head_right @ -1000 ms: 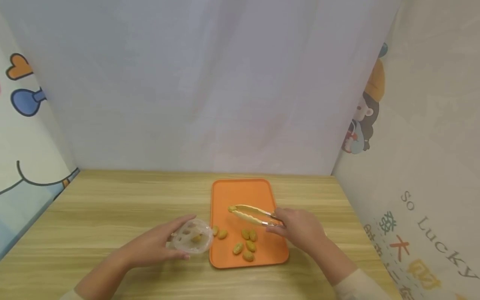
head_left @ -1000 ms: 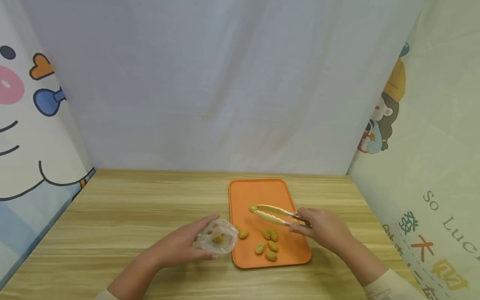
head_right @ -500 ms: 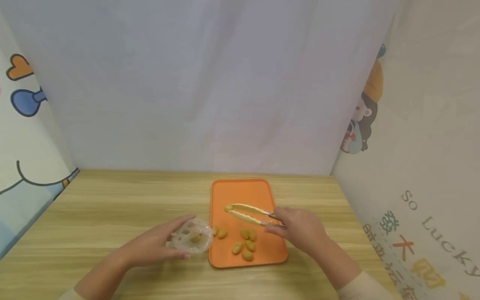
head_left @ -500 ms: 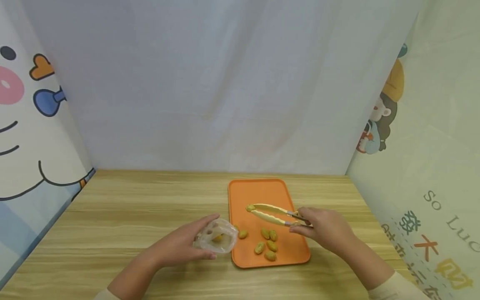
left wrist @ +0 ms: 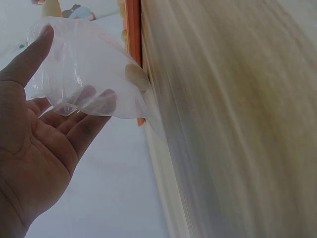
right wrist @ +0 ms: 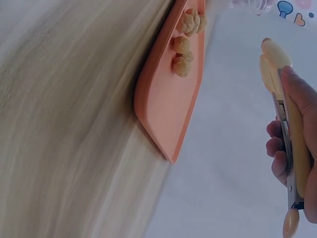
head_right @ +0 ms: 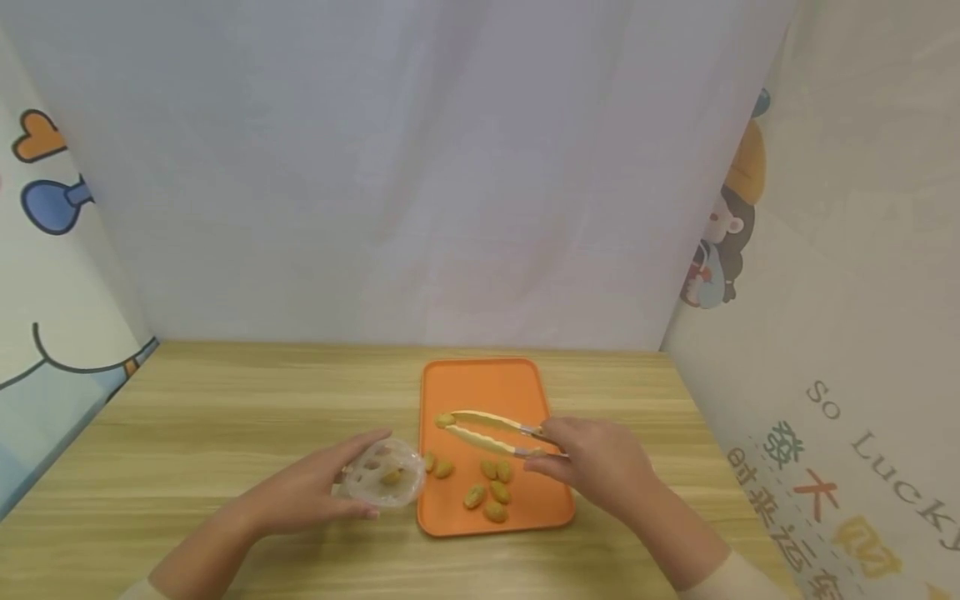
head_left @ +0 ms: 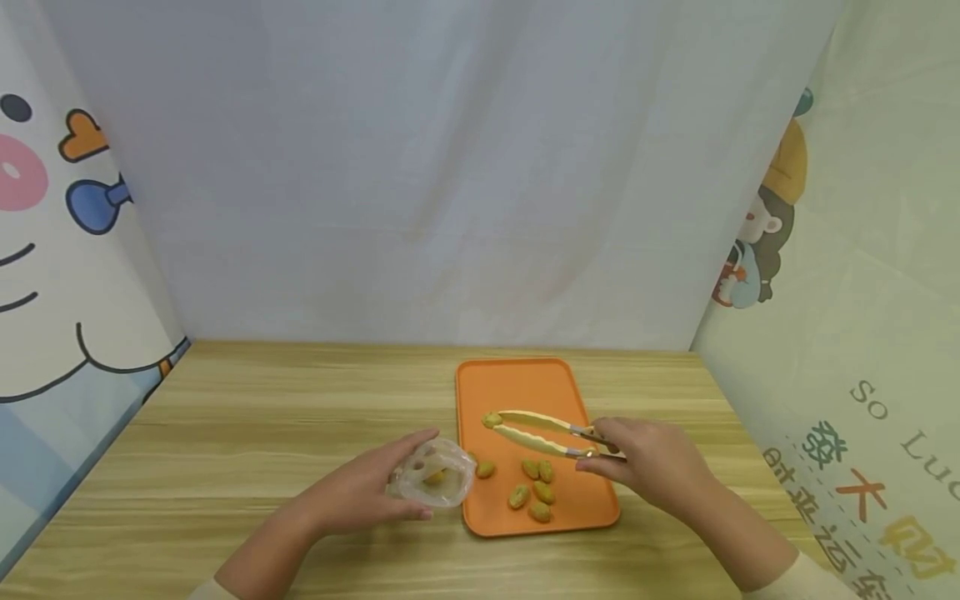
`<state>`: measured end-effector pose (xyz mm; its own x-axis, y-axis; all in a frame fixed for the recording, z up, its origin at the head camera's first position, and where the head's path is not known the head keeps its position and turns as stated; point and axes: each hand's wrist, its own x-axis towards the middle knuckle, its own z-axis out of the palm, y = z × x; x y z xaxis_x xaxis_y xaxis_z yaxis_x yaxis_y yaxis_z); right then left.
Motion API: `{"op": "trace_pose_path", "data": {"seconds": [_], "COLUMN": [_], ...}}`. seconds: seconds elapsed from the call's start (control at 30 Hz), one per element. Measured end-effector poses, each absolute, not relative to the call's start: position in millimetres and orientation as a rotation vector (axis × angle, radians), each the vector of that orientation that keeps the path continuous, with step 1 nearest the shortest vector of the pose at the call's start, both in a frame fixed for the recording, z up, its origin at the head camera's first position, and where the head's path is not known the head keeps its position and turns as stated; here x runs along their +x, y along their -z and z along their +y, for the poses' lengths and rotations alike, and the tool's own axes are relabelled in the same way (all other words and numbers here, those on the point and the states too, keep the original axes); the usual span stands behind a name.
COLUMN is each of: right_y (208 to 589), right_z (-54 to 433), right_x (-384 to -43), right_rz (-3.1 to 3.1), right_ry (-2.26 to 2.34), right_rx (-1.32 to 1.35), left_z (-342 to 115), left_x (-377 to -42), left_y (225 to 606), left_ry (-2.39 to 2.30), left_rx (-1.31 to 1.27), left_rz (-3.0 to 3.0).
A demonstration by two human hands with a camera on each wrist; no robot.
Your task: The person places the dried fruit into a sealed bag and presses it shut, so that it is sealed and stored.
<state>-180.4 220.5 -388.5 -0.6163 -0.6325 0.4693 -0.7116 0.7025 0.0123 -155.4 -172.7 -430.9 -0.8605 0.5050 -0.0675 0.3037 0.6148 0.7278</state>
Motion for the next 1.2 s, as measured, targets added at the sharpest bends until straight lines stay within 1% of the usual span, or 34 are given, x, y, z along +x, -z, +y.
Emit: {"op": "trace_pose_path", "data": {"seconds": [0.53,1.2], "right_y": [374,372], "right_z": [200,183], "right_x": [-164,-155], "right_rz": [-2.26,-2.233], "right_ry": [-0.29,-0.358], "right_rx": [1.16,1.26], "left_z": [-173,-172], "left_x": [-156,-154], "left_y": [433,430], "left_ry": [-1.097,-1.088], "left_rx": [0.661,0.668], "left_rz": [2.557,2.556]}}
